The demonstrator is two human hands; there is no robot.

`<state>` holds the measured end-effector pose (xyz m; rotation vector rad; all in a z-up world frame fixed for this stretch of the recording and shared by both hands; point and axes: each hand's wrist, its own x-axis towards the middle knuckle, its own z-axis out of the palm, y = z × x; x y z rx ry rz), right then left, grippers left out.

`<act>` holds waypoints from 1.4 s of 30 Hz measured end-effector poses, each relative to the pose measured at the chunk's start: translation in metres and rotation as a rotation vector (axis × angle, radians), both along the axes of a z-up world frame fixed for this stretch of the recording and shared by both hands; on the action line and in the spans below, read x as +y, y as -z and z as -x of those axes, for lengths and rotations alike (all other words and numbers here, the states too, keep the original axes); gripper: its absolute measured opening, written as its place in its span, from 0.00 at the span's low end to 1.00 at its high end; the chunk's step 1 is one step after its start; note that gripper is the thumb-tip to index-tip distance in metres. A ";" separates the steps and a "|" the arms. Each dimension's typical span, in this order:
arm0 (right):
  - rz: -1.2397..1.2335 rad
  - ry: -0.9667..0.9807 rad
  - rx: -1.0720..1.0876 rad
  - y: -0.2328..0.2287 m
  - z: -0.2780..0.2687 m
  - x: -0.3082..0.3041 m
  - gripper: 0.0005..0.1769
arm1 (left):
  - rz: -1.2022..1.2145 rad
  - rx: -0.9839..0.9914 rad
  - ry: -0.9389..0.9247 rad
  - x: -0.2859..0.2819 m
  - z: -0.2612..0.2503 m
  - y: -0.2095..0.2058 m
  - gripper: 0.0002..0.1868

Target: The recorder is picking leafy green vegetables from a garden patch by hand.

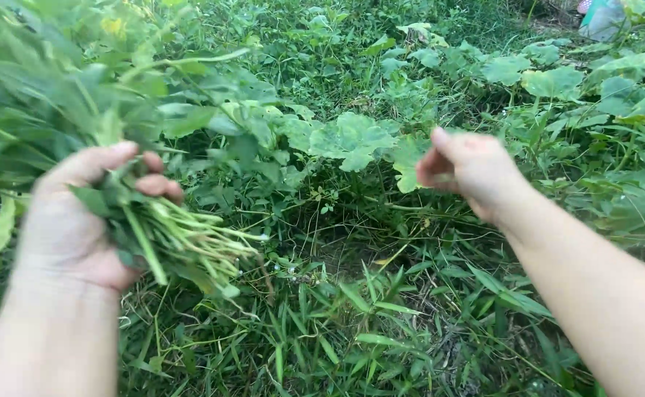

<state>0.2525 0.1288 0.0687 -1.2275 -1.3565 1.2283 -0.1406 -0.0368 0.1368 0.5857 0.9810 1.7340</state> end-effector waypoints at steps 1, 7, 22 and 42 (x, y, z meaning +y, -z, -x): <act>0.136 0.044 -0.082 0.014 -0.009 0.004 0.25 | -0.017 -0.001 0.030 0.002 -0.007 0.002 0.07; 0.554 -0.158 -0.799 0.170 0.006 -0.065 0.43 | 0.192 -0.110 0.131 0.009 -0.070 0.035 0.10; 0.538 -0.095 -0.442 0.202 -0.056 -0.042 0.11 | 0.254 -0.321 0.304 0.048 -0.194 0.037 0.07; 0.759 0.128 -0.968 0.278 -0.132 -0.040 0.16 | 0.370 -0.489 0.466 0.094 -0.198 0.109 0.08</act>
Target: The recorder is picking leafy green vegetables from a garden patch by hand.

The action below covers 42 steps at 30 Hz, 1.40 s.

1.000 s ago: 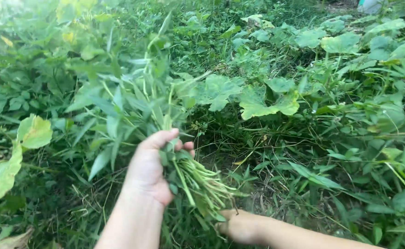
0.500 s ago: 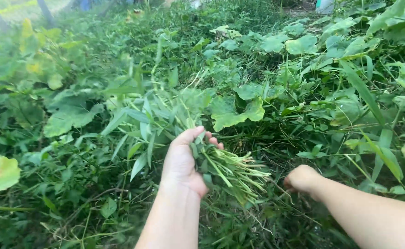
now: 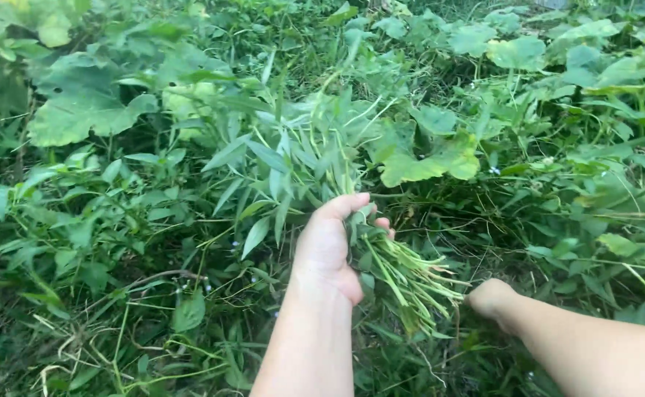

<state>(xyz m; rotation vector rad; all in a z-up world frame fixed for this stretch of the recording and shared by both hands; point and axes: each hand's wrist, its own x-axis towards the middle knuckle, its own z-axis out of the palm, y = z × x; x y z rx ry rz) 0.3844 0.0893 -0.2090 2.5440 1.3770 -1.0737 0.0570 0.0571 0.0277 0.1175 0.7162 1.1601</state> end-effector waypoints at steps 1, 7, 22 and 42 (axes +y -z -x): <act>0.002 -0.180 -0.126 -0.004 0.002 0.008 0.15 | -0.002 -0.013 0.015 0.001 0.001 0.001 0.08; -0.074 -0.822 -0.631 -0.104 0.011 0.042 0.18 | -0.025 -0.024 0.039 0.011 0.011 0.009 0.09; -0.332 -0.717 -0.382 -0.390 0.088 -0.041 0.13 | -0.343 0.665 0.093 0.008 -0.042 -0.016 0.09; -0.618 -0.458 -0.286 -0.467 -0.002 -0.029 0.11 | -0.246 0.743 -0.229 0.057 -0.006 -0.076 0.21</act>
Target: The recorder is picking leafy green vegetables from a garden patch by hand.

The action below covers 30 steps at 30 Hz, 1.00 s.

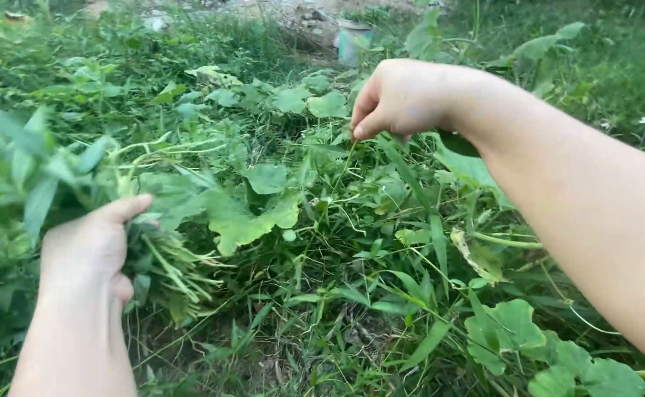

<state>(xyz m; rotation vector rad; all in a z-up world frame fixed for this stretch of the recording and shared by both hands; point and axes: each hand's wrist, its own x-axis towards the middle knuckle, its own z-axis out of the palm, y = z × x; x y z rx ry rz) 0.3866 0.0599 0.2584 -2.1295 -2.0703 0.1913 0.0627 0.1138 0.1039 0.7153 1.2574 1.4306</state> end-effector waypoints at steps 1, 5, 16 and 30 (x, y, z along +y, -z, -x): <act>0.000 -0.023 -0.002 0.006 -0.009 0.004 0.11 | 0.020 0.040 0.113 -0.002 -0.002 -0.010 0.20; -0.036 -0.107 0.070 0.006 0.002 -0.009 0.12 | 0.059 0.300 0.330 -0.020 -0.068 -0.009 0.17; -0.441 -0.324 0.267 0.000 -0.008 -0.009 0.08 | 0.044 0.360 0.767 -0.053 -0.121 0.062 0.16; -1.185 -0.014 0.651 0.059 0.010 -0.059 0.06 | 0.035 -0.265 0.526 -0.052 -0.030 -0.021 0.07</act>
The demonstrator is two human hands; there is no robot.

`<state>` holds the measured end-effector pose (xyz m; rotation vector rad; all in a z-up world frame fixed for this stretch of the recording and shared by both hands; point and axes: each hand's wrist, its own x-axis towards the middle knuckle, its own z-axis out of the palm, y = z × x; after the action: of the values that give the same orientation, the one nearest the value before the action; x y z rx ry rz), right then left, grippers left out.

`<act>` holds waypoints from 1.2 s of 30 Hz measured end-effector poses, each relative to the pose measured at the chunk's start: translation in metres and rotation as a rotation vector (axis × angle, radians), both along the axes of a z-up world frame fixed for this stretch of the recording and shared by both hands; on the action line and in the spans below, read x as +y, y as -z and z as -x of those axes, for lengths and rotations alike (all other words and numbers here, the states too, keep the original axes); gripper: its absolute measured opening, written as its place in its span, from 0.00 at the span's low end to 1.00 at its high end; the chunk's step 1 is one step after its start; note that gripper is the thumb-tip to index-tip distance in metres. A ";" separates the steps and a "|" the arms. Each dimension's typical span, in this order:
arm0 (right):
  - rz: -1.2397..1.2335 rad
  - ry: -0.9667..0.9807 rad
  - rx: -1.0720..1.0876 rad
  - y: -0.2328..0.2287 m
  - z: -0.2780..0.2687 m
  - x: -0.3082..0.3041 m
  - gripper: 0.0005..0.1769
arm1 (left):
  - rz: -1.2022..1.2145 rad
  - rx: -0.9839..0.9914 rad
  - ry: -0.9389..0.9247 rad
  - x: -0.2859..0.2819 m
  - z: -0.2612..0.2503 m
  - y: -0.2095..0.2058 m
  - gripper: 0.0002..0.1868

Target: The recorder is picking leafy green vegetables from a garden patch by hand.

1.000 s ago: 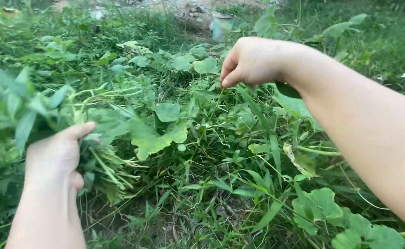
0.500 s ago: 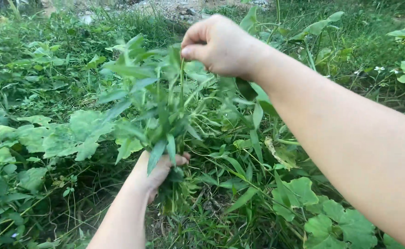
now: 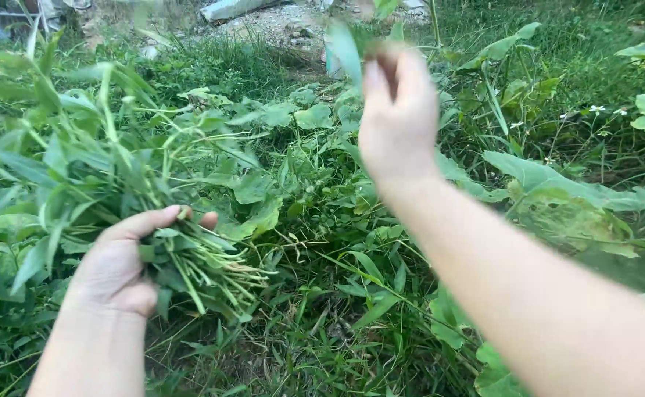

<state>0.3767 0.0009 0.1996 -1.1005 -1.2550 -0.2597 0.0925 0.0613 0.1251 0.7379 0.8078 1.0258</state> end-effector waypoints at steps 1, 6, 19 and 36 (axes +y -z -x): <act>0.276 -0.102 0.443 0.015 0.007 -0.001 0.09 | 0.002 -0.014 -0.009 -0.003 0.004 -0.005 0.06; 0.921 -0.341 -0.027 0.089 0.054 0.001 0.20 | 0.038 -0.031 -0.020 -0.011 0.009 0.005 0.07; 1.018 -0.573 -0.031 0.140 0.087 -0.022 0.09 | 0.153 -0.208 -0.014 -0.005 0.007 0.079 0.10; 0.975 -0.734 1.079 0.165 0.117 -0.026 0.07 | 0.306 0.040 -0.035 -0.008 -0.022 0.070 0.11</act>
<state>0.2594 -0.0247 0.0346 -1.1762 -0.6412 1.4566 0.1150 0.0528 0.0551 0.4850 0.9897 0.8948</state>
